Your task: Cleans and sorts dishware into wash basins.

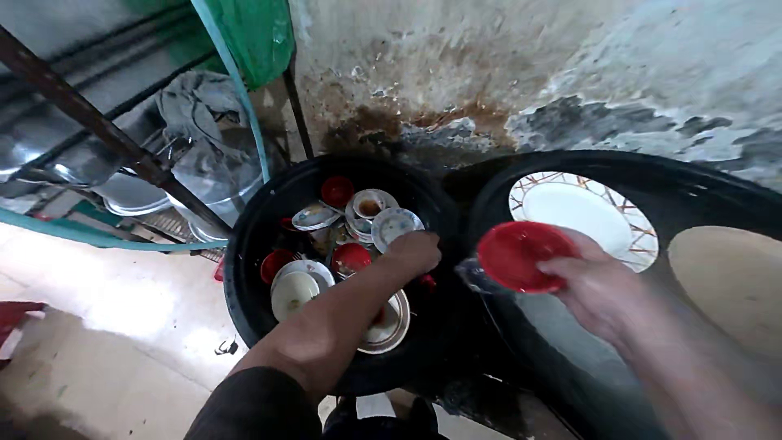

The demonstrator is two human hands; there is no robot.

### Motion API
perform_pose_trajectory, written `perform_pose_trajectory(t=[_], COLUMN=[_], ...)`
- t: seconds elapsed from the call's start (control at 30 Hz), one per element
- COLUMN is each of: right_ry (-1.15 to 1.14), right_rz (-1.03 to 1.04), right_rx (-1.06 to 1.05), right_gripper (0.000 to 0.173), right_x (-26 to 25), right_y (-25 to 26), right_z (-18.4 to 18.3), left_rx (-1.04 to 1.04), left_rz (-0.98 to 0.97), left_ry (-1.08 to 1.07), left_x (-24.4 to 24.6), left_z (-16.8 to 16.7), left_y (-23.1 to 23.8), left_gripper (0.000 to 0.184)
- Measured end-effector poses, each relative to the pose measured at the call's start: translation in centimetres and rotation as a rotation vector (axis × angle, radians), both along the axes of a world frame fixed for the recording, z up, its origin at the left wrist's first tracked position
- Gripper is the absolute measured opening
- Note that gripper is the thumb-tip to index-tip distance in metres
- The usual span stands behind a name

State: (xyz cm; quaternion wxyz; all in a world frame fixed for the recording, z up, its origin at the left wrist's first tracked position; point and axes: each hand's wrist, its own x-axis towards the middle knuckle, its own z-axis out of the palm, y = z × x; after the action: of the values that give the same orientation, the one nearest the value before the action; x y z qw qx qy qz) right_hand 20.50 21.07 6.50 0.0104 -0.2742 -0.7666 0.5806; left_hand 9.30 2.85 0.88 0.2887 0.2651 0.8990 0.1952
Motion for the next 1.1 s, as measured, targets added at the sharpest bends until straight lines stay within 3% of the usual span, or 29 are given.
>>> perform_pose_trajectory(t=[0.1, 0.2, 0.27, 0.33, 0.37, 0.47, 0.57, 0.7, 0.8, 0.9, 0.97, 1.1], right_ry=[0.130, 0.369, 0.423, 0.468, 0.485, 0.415, 0.313, 0.136, -0.002, -0.110, -0.167, -0.193], right_rz=[0.241, 0.450, 0.507, 0.515, 0.508, 0.462, 0.361, 0.298, 0.309, 0.292, 0.163, -0.248], right_rx=[0.392, 0.758, 0.848, 0.871, 0.877, 0.862, 0.900, 0.995, 1.004, 0.847, 0.516, -0.081], right_gripper=[0.056, 0.051, 0.050, 0.051, 0.051, 0.050, 0.047, 0.047, 0.042, 0.047, 0.055, 0.057], right_x=[-3.4, -5.7, -6.3, -6.1, -5.7, -3.3, 0.7, 6.6, 8.9, 9.9, 10.4, 10.1], right_y=[-3.8, -6.9, -8.0, -7.5, -6.6, -2.6, 3.0, 9.1, 10.6, 11.4, 12.4, 11.3], right_z=[0.7, 0.8, 0.9, 0.5, 0.1, -1.0, -3.3, -5.9, -7.5, -9.0, -9.6, -7.2], left_rx=[-0.057, 0.115, 0.282, 0.524, 0.553, 0.378, 0.172, 0.097, 0.038, -0.325, -0.487, -0.286], left_rz=[-0.106, -0.099, 0.081, 0.394, 0.441, 0.206, -0.266, -0.345, -0.368, -0.303, -0.268, -0.085], left_ry=[0.085, 0.110, -0.052, -0.296, -0.340, -0.110, 0.364, 0.247, 0.298, 0.044, -0.083, -0.122], left_x=[0.3, -1.8, -2.9, -2.5, -1.9, 1.8, 6.1, 6.9, 6.6, 6.5, 6.1, 5.3], left_z=[2.4, 1.1, 1.3, 1.7, 2.3, 3.2, -0.5, -1.9, -1.4, -2.4, -3.9, -3.9], left_y=[-0.9, -2.8, -5.6, -8.7, -10.0, -12.5, -14.5, -12.3, -5.9, 0.4, 2.6, 2.0], left_gripper=[0.031, 0.030, 0.031, 0.035, 0.035, 0.029, 0.015, 0.038, 0.029, 0.026, 0.029, 0.026])
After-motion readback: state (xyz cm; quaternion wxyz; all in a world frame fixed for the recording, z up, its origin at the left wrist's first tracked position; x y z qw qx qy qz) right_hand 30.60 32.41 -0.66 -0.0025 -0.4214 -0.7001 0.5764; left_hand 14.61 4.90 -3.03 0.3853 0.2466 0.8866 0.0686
